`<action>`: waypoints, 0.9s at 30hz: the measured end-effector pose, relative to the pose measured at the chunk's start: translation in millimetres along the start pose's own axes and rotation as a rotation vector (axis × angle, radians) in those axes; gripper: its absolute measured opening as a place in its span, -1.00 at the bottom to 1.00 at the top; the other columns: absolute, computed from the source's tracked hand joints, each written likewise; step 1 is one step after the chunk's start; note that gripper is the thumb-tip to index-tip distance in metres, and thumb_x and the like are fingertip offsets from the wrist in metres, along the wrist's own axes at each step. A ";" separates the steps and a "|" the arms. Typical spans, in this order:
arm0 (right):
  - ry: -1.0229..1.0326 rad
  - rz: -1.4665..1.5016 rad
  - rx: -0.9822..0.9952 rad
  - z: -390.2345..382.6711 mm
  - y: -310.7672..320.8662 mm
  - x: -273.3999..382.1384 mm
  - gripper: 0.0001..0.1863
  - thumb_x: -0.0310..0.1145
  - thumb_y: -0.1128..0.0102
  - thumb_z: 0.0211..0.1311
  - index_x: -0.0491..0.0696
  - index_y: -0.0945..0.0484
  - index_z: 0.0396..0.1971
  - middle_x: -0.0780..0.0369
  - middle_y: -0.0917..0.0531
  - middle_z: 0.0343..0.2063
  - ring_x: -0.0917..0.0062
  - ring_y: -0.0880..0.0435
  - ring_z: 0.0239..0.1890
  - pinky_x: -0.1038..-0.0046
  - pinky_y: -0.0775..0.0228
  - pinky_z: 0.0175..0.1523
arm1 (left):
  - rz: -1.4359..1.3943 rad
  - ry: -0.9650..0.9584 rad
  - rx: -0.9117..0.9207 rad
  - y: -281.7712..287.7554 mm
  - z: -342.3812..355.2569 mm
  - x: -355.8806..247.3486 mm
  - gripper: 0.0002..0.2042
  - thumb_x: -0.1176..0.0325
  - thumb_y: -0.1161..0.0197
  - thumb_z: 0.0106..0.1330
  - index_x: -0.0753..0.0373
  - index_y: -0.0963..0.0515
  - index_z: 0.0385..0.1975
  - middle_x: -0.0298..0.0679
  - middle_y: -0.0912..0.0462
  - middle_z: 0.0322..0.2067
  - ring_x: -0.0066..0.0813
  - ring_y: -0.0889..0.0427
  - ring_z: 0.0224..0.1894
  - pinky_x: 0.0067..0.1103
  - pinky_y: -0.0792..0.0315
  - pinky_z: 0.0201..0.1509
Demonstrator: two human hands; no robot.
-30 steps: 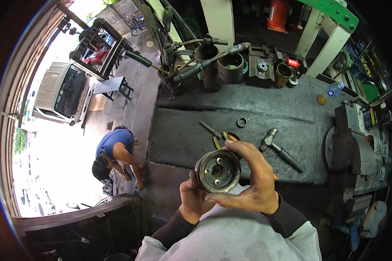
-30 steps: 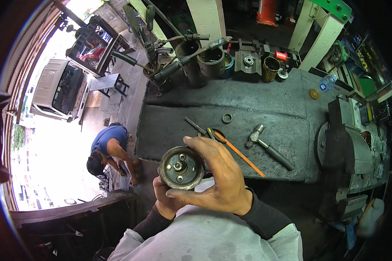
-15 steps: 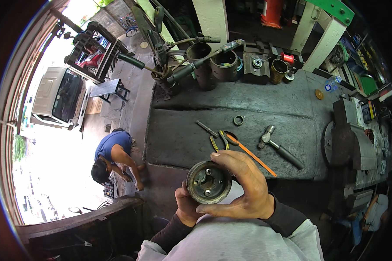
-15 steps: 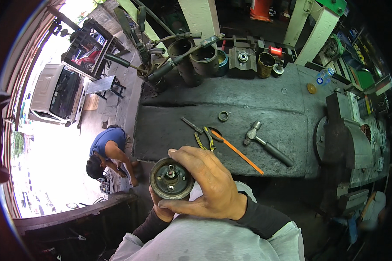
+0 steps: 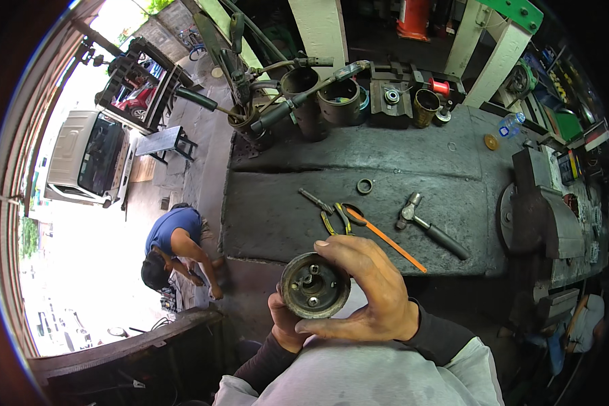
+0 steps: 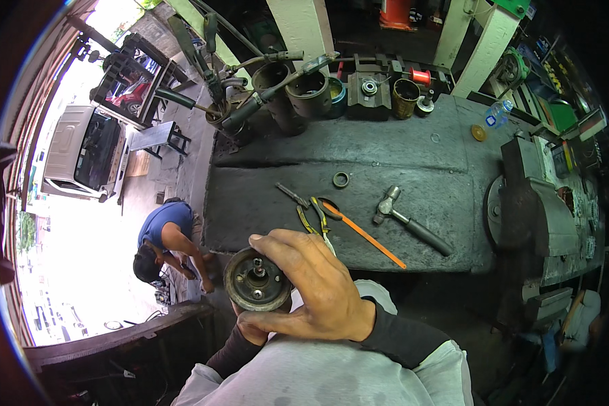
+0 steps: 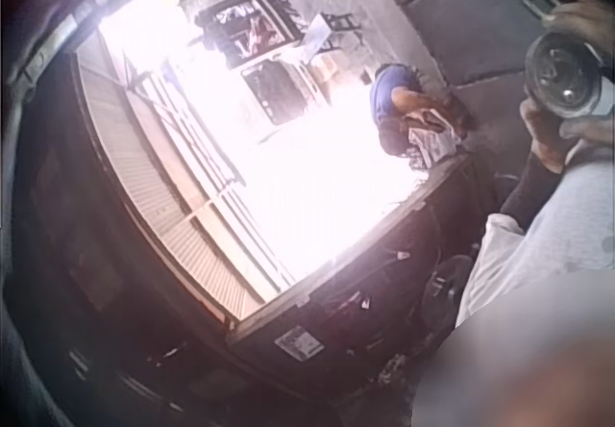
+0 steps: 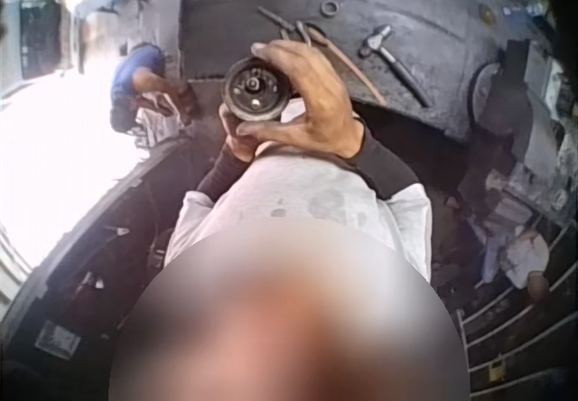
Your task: The person uses pliers and a hammer to adjust and tap a small cylindrical metal part on a workbench. They repeatedly reposition the part, use the pliers to grip and rotate it, and strike it with the hammer while holding it steady.
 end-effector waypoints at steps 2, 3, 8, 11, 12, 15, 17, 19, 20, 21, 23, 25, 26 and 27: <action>-0.021 0.000 0.000 -2.1 0.5 -1.9 0.02 0.02 -0.82 -0.10 -0.22 -0.56 0.32 -0.06 -0.66 0.13 0.07 -0.73 0.11 0.19 -0.58 0.21 | -0.058 0.020 0.065 0.1 2.7 0.2 -0.25 0.03 -0.31 0.23 0.36 -0.47 0.39 0.07 -0.67 0.23 -0.06 -0.74 0.21 -0.18 -0.69 0.31; -0.033 0.008 -0.007 -3.4 1.0 -3.0 0.03 0.01 -0.83 -0.11 -0.22 -0.55 0.33 -0.06 -0.66 0.13 0.07 -0.73 0.12 0.19 -0.58 0.21 | -0.072 0.025 0.092 0.8 4.0 0.2 -0.26 0.03 -0.31 0.24 0.35 -0.47 0.39 0.06 -0.67 0.23 -0.07 -0.74 0.21 -0.17 -0.69 0.31; -0.056 0.006 0.001 -9.3 1.6 -9.5 0.05 -0.02 -0.86 -0.14 -0.21 -0.54 0.35 -0.05 -0.67 0.15 0.08 -0.73 0.14 0.19 -0.59 0.24 | -0.024 0.053 0.195 5.7 8.2 -0.7 -0.36 -0.04 -0.32 0.48 0.31 -0.51 0.39 0.00 -0.65 0.29 -0.11 -0.70 0.26 -0.16 -0.60 0.38; -0.060 0.014 -0.002 -11.3 1.6 -12.4 0.07 -0.02 -0.87 -0.14 -0.21 -0.52 0.36 -0.05 -0.68 0.16 0.09 -0.73 0.16 0.19 -0.59 0.26 | -0.048 0.075 0.268 7.6 9.8 -1.2 -0.40 -0.02 -0.30 0.56 0.31 -0.50 0.40 -0.02 -0.63 0.32 -0.11 -0.64 0.34 -0.14 -0.55 0.44; -0.059 0.025 -0.006 -11.7 1.7 -13.1 0.07 -0.02 -0.87 -0.14 -0.21 -0.52 0.36 -0.04 -0.69 0.16 0.09 -0.73 0.17 0.19 -0.59 0.26 | -0.055 0.078 0.281 8.3 10.5 -1.1 -0.40 -0.01 -0.30 0.56 0.31 -0.50 0.40 -0.01 -0.63 0.33 -0.11 -0.64 0.35 -0.14 -0.54 0.45; -0.043 -0.002 -0.003 -12.3 2.4 -13.5 0.08 -0.04 -0.88 -0.14 -0.21 -0.51 0.36 -0.04 -0.69 0.16 0.10 -0.73 0.19 0.20 -0.60 0.26 | -0.087 0.096 0.318 9.6 12.1 -2.3 -0.41 0.02 -0.31 0.56 0.30 -0.49 0.41 -0.01 -0.62 0.34 -0.09 -0.62 0.37 -0.12 -0.53 0.47; -0.048 0.010 0.001 -12.9 2.7 -14.1 0.08 -0.05 -0.88 -0.14 -0.22 -0.50 0.37 -0.04 -0.69 0.16 0.12 -0.73 0.18 0.22 -0.61 0.25 | -0.111 0.110 0.329 9.7 13.4 -2.9 -0.40 0.03 -0.33 0.54 0.30 -0.48 0.42 -0.01 -0.62 0.34 -0.09 -0.62 0.38 -0.12 -0.53 0.47; -0.059 0.015 0.008 -14.0 2.7 -15.1 0.08 -0.06 -0.88 -0.14 -0.22 -0.50 0.37 -0.04 -0.69 0.17 0.13 -0.74 0.18 0.23 -0.63 0.24 | -0.126 0.118 0.344 8.9 14.1 -3.3 -0.38 0.04 -0.36 0.52 0.30 -0.48 0.42 -0.02 -0.62 0.34 -0.09 -0.61 0.39 -0.12 -0.53 0.47; -0.067 0.016 0.014 -14.7 2.4 -15.7 0.08 -0.07 -0.88 -0.14 -0.22 -0.50 0.37 -0.04 -0.69 0.17 0.13 -0.74 0.19 0.24 -0.63 0.24 | -0.132 0.120 0.304 9.3 14.3 -3.2 -0.38 0.04 -0.39 0.50 0.31 -0.48 0.41 -0.02 -0.63 0.32 -0.09 -0.63 0.38 -0.12 -0.54 0.46; -0.077 0.033 0.010 -15.5 2.5 -16.6 0.08 -0.07 -0.88 -0.14 -0.22 -0.50 0.37 -0.04 -0.69 0.17 0.14 -0.74 0.19 0.25 -0.64 0.23 | -0.134 0.118 0.283 9.2 14.1 -3.3 -0.37 0.04 -0.41 0.48 0.31 -0.48 0.41 -0.02 -0.64 0.31 -0.10 -0.64 0.37 -0.13 -0.55 0.46; -0.088 0.030 0.026 -16.9 2.3 -18.5 0.07 -0.09 -0.88 -0.14 -0.22 -0.49 0.37 -0.05 -0.68 0.17 0.14 -0.74 0.19 0.25 -0.64 0.24 | -0.110 0.092 0.247 9.5 15.1 -4.9 -0.36 0.06 -0.45 0.44 0.33 -0.49 0.39 -0.03 -0.67 0.28 -0.11 -0.67 0.34 -0.14 -0.56 0.45; -0.107 0.044 0.040 -17.5 3.0 -20.5 0.07 -0.10 -0.88 -0.14 -0.22 -0.48 0.38 -0.05 -0.68 0.18 0.14 -0.74 0.21 0.25 -0.65 0.25 | -0.059 0.047 0.220 10.6 17.8 -7.9 -0.35 0.08 -0.50 0.41 0.35 -0.50 0.36 -0.05 -0.69 0.26 -0.13 -0.70 0.30 -0.16 -0.56 0.44; -0.118 0.051 0.050 -17.5 3.6 -21.4 0.08 -0.11 -0.88 -0.13 -0.22 -0.48 0.39 -0.05 -0.67 0.19 0.14 -0.73 0.22 0.26 -0.65 0.25 | -0.046 0.043 0.217 11.2 18.8 -10.1 -0.35 0.09 -0.51 0.40 0.36 -0.50 0.36 -0.05 -0.69 0.25 -0.15 -0.70 0.29 -0.17 -0.57 0.44; -0.125 0.064 0.057 -17.3 4.2 -21.9 0.08 -0.11 -0.88 -0.13 -0.22 -0.47 0.39 -0.05 -0.67 0.19 0.14 -0.73 0.23 0.26 -0.66 0.25 | -0.033 0.040 0.214 11.9 19.8 -12.8 -0.35 0.09 -0.51 0.39 0.36 -0.50 0.35 -0.06 -0.70 0.24 -0.16 -0.71 0.28 -0.18 -0.57 0.44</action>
Point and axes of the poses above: each hand's wrist, its own z-axis towards the middle knuckle, its own y-axis out of the back of the hand, x = y × z, the point moved 2 cm from there along z, towards the middle knuckle
